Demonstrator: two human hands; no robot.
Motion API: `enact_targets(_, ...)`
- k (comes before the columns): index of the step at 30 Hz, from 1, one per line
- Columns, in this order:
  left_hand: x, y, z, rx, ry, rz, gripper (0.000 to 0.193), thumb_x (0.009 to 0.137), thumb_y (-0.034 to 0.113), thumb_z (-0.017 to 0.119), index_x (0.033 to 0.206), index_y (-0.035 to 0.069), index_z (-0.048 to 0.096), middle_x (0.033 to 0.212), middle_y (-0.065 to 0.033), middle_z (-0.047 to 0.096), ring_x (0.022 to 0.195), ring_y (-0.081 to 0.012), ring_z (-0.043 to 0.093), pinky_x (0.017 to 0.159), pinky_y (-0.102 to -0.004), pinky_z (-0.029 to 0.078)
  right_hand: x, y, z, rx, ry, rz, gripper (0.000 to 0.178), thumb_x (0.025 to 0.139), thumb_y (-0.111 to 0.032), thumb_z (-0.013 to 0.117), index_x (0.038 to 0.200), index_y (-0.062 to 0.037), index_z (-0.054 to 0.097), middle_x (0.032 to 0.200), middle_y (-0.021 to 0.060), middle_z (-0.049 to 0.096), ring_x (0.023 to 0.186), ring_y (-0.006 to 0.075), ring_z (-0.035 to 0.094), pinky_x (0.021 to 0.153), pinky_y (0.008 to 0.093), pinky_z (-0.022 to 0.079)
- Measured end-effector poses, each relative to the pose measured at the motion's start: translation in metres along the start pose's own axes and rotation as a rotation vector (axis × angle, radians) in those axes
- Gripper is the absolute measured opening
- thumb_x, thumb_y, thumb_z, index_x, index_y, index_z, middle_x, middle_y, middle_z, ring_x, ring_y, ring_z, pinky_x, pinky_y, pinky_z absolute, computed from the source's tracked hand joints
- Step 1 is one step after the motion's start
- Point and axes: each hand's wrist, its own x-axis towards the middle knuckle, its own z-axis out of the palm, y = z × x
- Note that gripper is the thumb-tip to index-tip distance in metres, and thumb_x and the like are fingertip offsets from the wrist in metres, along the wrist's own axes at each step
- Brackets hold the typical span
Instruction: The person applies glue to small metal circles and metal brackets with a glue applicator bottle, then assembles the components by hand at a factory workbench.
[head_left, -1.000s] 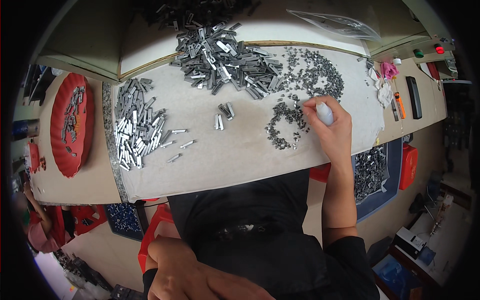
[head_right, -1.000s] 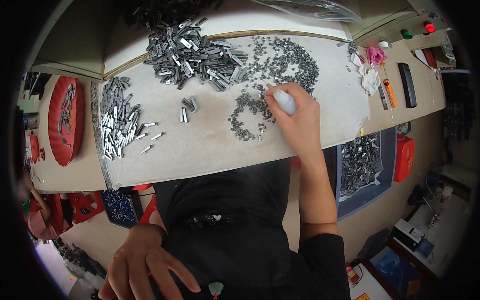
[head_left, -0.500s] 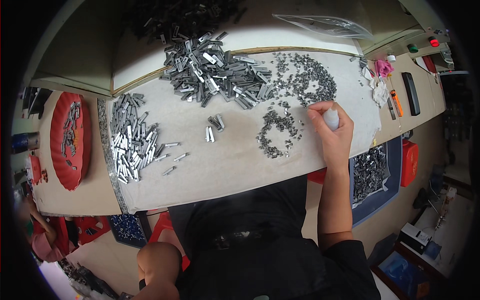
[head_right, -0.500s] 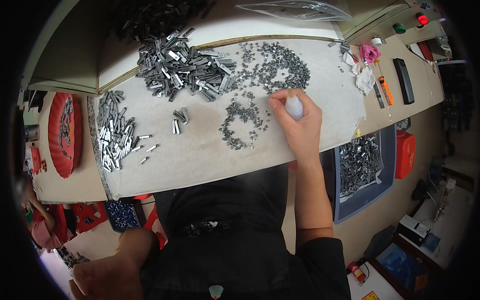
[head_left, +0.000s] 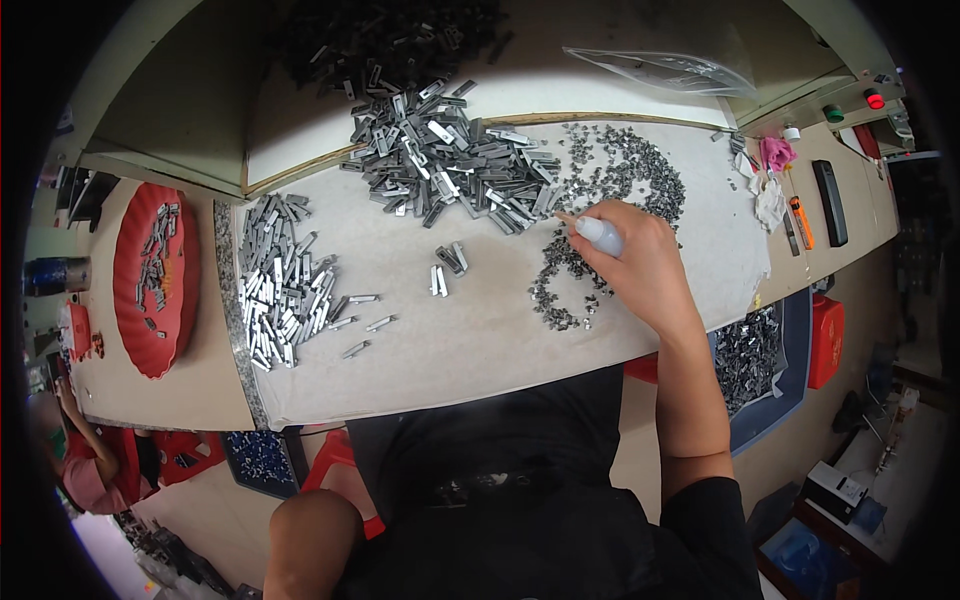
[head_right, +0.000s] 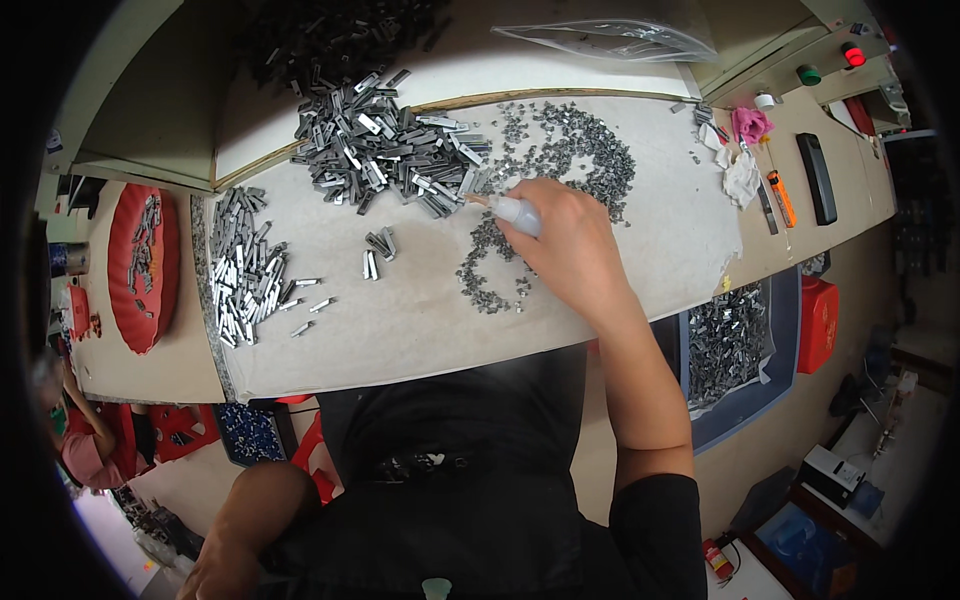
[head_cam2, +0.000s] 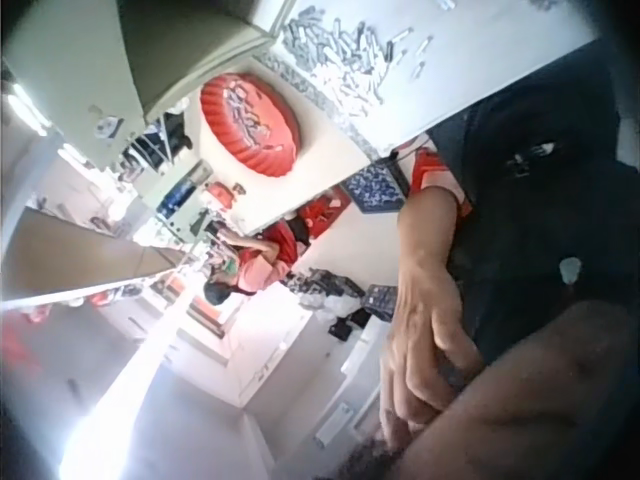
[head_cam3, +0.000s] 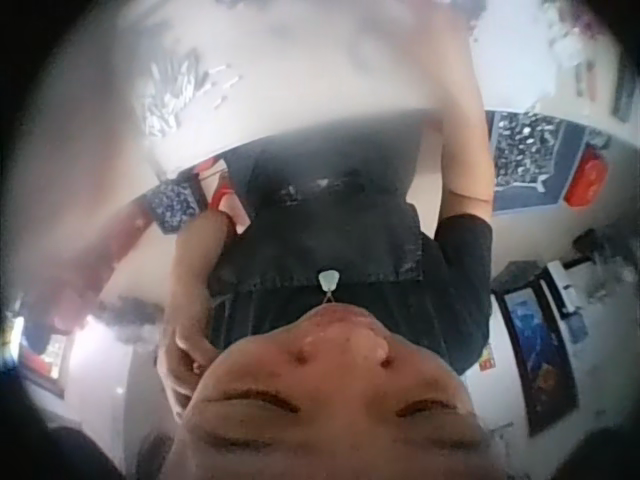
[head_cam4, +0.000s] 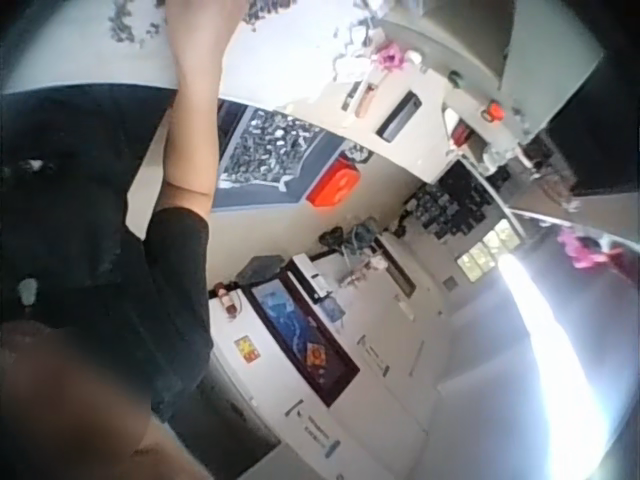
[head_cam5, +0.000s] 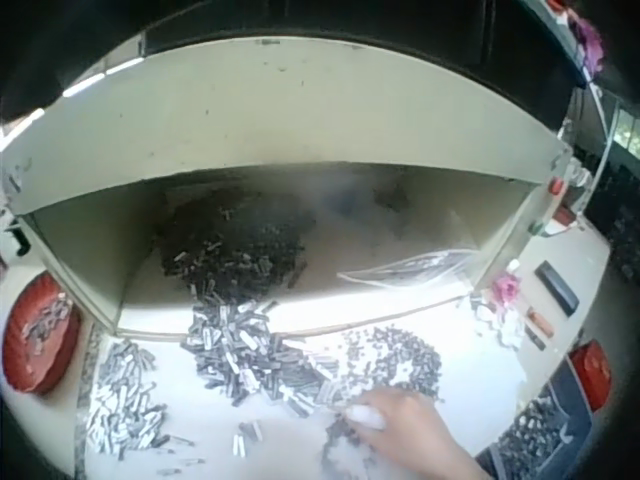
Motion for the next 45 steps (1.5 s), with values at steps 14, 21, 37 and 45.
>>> enact_targets(14,0.0,0.002,-0.001,-0.297,-0.05,-0.08,0.043,0.082,0.006,0.033,0.117,0.024,0.05,0.07,-0.0046,0.053,0.064,-0.0146,0.051,0.07,-0.0348,0.043,-0.001,-0.004,-0.001,0.032,-0.075,-0.032,0.016,0.067,-0.008,0.063,0.081,0.0004,0.059,0.074,0.0152,0.059,0.066,0.0318,0.057,0.061,0.035,0.045)
enact_targets(21,-0.004,0.004,-0.003,-0.188,-0.083,-0.039,0.046,0.082,0.005,0.035,0.123,0.025,0.045,0.068,-0.0068,0.051,0.062,-0.0175,0.052,0.066,-0.034,0.045,0.003,-0.006,-0.005,-0.052,-0.11,-0.064,0.017,0.066,-0.006,0.064,0.081,-0.0003,0.059,0.077,0.0152,0.059,0.069,0.0316,0.058,0.063,0.0353,0.045)
enact_targets(37,-0.036,-0.017,-0.034,-0.231,0.086,-0.353,0.03,0.08,0.028,0.056,0.104,0.015,0.045,0.076,-0.0089,0.061,0.063,-0.0182,0.059,0.068,-0.0347,0.042,0.004,-0.003,-0.009,-0.088,-0.141,-0.089,0.018,0.063,-0.006,0.065,0.08,-0.0018,0.059,0.075,0.0156,0.06,0.068,0.0321,0.057,0.061,0.0359,0.046)
enact_targets(45,-0.105,-0.06,-0.041,0.011,0.612,-0.59,0.045,0.08,0.041,0.054,0.102,0.002,0.045,0.064,-0.0078,0.053,0.057,-0.0179,0.05,0.06,-0.0309,0.037,0.006,0.002,-0.01,-0.076,-0.137,-0.145,0.017,0.063,-0.005,0.065,0.079,-0.0018,0.058,0.074,0.015,0.06,0.066,0.0315,0.058,0.06,0.0355,0.046)
